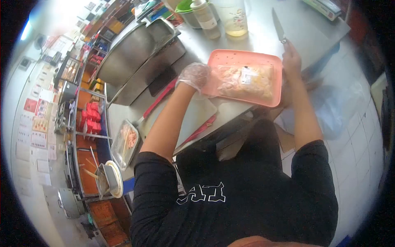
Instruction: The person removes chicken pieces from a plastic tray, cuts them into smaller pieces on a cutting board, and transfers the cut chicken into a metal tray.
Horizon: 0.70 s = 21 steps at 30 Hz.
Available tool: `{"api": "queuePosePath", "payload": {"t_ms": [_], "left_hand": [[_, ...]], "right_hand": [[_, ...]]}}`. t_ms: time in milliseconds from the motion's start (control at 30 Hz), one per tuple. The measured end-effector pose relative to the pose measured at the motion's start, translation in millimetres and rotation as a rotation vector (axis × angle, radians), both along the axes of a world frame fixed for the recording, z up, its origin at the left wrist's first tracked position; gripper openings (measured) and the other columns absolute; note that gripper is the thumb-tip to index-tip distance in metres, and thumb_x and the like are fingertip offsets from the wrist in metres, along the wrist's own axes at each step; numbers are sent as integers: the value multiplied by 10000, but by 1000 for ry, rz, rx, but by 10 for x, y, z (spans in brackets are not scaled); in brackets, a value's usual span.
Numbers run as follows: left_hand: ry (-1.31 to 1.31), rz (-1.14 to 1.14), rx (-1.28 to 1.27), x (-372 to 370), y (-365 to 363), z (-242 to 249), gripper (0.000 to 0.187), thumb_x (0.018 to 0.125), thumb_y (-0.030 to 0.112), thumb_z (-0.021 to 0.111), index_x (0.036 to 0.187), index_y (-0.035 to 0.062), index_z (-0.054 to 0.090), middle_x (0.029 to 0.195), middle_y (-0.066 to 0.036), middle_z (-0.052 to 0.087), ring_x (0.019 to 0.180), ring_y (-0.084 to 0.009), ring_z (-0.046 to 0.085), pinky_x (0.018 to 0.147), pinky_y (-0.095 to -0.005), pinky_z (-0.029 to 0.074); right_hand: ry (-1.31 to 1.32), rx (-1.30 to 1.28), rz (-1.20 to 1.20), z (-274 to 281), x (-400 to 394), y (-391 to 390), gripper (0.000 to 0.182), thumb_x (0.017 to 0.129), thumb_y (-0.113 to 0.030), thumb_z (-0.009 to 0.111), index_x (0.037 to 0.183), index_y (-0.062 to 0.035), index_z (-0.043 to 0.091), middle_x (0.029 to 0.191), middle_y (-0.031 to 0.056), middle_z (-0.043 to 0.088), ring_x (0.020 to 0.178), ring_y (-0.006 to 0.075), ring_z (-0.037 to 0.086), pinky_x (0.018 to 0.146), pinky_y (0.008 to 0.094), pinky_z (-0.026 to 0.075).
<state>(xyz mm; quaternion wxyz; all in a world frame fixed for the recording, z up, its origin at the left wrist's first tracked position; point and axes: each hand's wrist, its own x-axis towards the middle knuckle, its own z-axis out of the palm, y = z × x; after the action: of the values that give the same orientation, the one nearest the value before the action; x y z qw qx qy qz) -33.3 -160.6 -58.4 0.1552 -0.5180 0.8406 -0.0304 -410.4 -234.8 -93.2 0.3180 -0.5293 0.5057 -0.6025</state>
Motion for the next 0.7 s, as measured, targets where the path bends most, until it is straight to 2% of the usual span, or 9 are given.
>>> {"api": "queuePosePath", "payload": {"t_ms": [67,133,200,300,333,400,500,600,700], "left_hand": [[36,291,-50,-78,58,225,284,924,271,594,957,71,793,1043,-199,749,979,-361,730,875,-468,584],[-48,168,-16,-121,91,295,289,942,284,586,1031,94,784,1036,-188,747,968,-369,723,871,-469,579],[464,135,-33,-189,184,319,300,957,295,575,1103,121,771,1025,-185,736,976,-359,717,879,-462,570],[690,158,85,-236,115,76,319,966,321,575,1158,142,757,1009,-194,720,967,-348,710,882,-458,560],[687,157,88,-268,94,100,319,966,321,575,1158,142,757,1009,-194,720,967,-348,710,882,-458,560],[143,-72,39,-344,29,200,300,954,306,591,1125,134,767,1045,-194,724,953,-336,709,884,-452,555],[421,278,112,-439,40,351,382,910,438,717,1051,88,778,1029,-167,747,935,-286,707,874,-398,540],[329,449,290,-713,95,673,405,892,453,728,978,60,770,1009,-185,744,933,-288,713,865,-408,543],[284,284,187,-656,62,633,379,897,420,731,969,51,773,985,-193,743,935,-302,719,874,-429,547]], "right_hand": [[-27,2,-14,87,42,61,398,1058,-243,576,1404,-52,618,700,-71,428,595,40,386,541,243,349],[-17,-4,-8,38,16,12,416,1058,-272,563,1409,-55,618,715,-50,464,613,53,417,564,247,374],[-7,-8,5,3,14,-19,435,1059,-301,550,1413,-57,617,729,-29,499,631,66,449,587,252,399],[-41,6,22,-18,6,-15,425,1063,-286,544,1419,-63,613,727,-42,487,623,56,432,580,246,389],[-46,-13,39,-13,11,-5,425,1066,-283,541,1421,-62,611,721,-48,477,616,51,422,573,242,381],[-51,-35,49,-9,-1,-9,424,1068,-280,539,1423,-60,609,715,-55,467,609,46,411,566,239,373],[-12,-47,12,-49,0,-41,428,1071,-279,535,1428,-52,602,702,-61,456,595,41,399,548,235,358],[-12,-47,10,-54,-1,-52,429,1072,-278,536,1431,-51,598,694,-61,456,581,43,397,532,239,352],[-15,-51,2,-41,3,-51,424,1072,-277,542,1432,-61,600,687,-60,456,574,40,398,526,237,353]]}}
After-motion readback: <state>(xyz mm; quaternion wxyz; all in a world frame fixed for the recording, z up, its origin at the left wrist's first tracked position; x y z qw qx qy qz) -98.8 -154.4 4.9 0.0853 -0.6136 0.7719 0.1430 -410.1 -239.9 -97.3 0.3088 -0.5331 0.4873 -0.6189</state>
